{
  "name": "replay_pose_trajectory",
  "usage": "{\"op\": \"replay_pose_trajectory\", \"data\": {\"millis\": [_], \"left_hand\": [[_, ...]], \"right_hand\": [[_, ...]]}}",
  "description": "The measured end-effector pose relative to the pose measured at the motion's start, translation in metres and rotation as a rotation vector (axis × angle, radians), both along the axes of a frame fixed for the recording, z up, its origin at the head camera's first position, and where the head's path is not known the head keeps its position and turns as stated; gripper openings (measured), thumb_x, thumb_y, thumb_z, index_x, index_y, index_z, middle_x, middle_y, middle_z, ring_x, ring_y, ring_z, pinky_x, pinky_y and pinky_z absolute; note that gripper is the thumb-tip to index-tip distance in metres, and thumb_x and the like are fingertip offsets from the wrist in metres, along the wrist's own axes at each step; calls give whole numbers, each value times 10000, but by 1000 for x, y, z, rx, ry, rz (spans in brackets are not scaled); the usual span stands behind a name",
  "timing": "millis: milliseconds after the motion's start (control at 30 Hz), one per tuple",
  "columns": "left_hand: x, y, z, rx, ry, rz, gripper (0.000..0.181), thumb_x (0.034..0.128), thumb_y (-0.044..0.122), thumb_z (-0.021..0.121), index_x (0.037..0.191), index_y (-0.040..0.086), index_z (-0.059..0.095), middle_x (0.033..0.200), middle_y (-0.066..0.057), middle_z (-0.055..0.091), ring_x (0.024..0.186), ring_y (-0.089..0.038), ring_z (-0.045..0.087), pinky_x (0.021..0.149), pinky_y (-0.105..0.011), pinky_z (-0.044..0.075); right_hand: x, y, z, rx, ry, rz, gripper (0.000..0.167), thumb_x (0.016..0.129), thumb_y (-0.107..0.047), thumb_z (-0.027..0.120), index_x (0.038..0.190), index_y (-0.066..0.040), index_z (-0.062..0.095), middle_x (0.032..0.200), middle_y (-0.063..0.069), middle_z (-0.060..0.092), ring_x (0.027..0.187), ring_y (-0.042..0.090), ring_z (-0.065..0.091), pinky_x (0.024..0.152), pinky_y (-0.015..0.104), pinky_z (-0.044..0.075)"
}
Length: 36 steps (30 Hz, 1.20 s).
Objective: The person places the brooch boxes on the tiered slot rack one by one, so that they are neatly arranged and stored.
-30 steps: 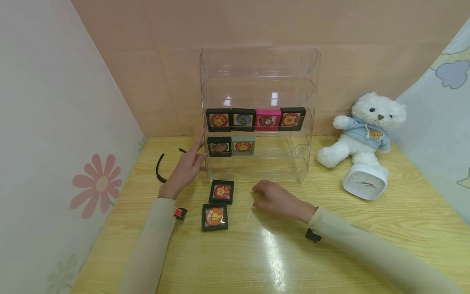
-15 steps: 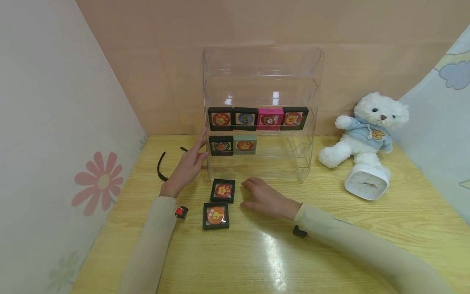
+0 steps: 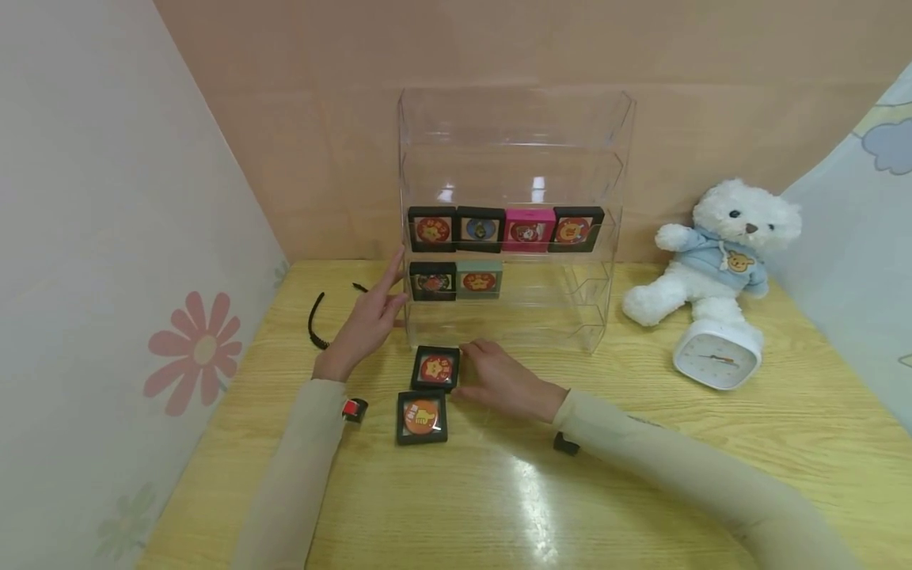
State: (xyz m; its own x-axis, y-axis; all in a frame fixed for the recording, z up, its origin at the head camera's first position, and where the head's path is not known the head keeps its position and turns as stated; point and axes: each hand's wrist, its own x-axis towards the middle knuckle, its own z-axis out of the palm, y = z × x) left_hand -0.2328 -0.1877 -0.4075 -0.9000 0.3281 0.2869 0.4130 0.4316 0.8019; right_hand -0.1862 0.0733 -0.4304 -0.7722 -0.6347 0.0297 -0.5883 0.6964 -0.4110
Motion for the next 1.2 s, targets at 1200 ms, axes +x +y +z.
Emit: {"op": "replay_pose_trajectory", "data": {"millis": [1200], "left_hand": [[2,1,3,-11,1,7,717,1104,188,430,1608,471,4,1607,-201,289,1206,-387,606,776,-352,629]], "right_hand": [[14,12,1,-234,-80,-246,728,693,-85,931,1262,40,493,1128,148,621,997,255,633,857,353,590]]}}
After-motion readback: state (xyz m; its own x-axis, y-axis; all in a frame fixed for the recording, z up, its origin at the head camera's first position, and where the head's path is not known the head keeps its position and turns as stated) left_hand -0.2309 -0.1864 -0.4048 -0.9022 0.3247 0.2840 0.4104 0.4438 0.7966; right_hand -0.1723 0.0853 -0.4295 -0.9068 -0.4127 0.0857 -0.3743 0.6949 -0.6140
